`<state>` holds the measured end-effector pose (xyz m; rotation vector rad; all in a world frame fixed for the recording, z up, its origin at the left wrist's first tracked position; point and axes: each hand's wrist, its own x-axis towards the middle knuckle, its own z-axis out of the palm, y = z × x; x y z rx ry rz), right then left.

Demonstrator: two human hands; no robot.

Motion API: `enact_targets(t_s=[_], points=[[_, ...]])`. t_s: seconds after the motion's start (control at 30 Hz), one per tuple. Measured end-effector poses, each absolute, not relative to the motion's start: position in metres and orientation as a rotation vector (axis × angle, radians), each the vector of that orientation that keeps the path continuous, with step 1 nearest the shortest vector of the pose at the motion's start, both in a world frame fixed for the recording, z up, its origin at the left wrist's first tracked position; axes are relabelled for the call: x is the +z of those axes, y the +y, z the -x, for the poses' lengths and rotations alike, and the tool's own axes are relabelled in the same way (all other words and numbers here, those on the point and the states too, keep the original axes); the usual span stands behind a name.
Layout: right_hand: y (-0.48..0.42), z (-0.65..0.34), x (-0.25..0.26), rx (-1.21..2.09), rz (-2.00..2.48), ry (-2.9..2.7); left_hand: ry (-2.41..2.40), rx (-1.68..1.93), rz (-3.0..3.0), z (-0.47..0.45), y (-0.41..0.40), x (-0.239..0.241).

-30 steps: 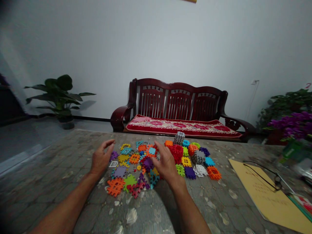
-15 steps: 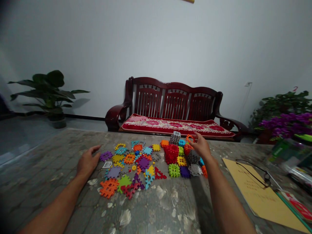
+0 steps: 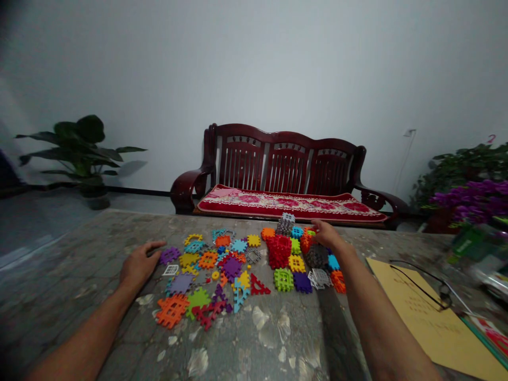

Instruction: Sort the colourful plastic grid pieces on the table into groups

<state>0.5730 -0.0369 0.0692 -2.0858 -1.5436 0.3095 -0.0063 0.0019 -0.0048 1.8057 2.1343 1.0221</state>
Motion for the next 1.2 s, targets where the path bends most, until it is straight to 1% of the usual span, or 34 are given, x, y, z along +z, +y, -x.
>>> enact_targets(t_s=[0.47, 0.97, 1.1, 1.2], points=[[-0.031, -0.576, 0.06, 0.323, 2.156, -1.62, 2.141, 1.006, -1.783, 0.007, 0.003, -0.006], [-0.036, -0.561, 0.071, 0.352, 2.227, -1.574, 2.119, 1.025, -1.784, 0.006, 0.002, -0.006], [-0.041, -0.556, 0.082, 0.291, 2.188, -1.497, 2.101, 1.046, -1.788, 0.004, 0.0, -0.004], [-0.05, -0.54, 0.094, 0.161, 2.118, -1.409, 2.11, 1.033, -1.766, 0.002, -0.002, -0.001]])
